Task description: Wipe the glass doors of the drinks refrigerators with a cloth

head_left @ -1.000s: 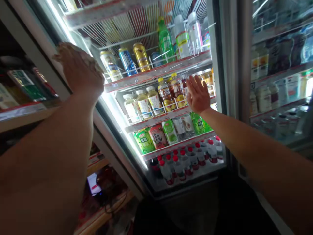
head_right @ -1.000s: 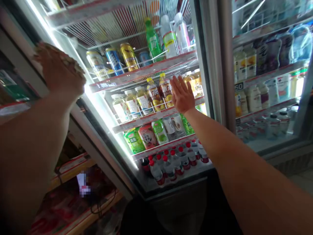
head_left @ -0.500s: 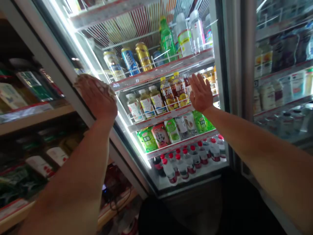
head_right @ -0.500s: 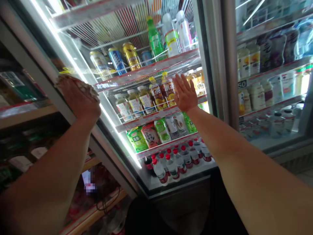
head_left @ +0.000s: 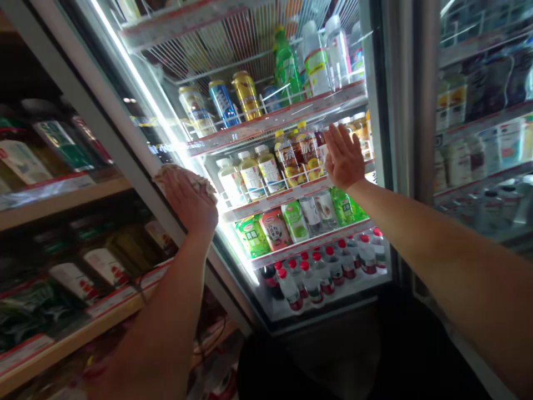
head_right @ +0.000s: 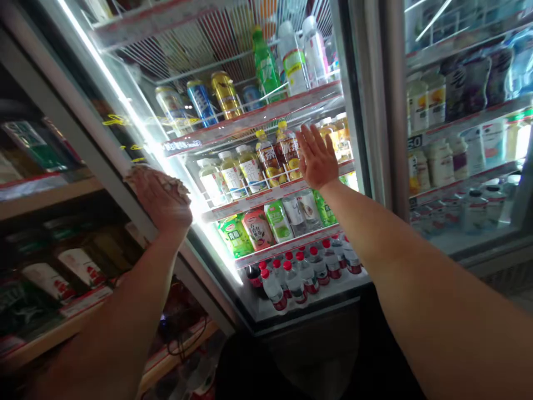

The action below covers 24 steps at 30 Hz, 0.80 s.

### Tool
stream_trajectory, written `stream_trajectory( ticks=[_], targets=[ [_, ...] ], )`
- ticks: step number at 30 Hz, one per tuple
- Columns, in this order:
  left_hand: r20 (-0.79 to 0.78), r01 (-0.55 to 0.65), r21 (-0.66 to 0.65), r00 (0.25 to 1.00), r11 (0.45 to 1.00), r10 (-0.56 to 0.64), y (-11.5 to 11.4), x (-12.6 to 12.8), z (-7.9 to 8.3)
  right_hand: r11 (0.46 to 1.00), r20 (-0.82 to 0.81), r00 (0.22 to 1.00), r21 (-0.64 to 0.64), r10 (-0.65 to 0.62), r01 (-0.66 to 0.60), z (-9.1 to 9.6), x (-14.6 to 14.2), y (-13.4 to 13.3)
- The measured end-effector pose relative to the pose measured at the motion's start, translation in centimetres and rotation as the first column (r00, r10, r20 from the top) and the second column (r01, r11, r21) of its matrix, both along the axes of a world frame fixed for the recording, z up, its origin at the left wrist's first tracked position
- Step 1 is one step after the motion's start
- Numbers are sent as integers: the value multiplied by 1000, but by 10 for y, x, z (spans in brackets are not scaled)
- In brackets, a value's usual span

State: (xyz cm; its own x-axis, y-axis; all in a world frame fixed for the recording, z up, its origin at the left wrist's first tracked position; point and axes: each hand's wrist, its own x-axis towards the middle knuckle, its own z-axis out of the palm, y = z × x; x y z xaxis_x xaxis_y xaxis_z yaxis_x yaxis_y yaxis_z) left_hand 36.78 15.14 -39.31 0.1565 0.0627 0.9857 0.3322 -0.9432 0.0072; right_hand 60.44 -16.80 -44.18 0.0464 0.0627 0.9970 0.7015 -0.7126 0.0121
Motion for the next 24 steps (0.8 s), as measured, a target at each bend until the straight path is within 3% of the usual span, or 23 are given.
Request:
stream_trajectory(
  ticks=[13,24],
  targets=[
    [-90,22,11,996,1000,-21,11,-9,-107,999,-96,995,-31,38,-41,2,-8,-2],
    [-96,18,79,995,997,-10,16,-9,-172,1000,-33,999,2,1,-1,0,-6,-1]
  ],
)
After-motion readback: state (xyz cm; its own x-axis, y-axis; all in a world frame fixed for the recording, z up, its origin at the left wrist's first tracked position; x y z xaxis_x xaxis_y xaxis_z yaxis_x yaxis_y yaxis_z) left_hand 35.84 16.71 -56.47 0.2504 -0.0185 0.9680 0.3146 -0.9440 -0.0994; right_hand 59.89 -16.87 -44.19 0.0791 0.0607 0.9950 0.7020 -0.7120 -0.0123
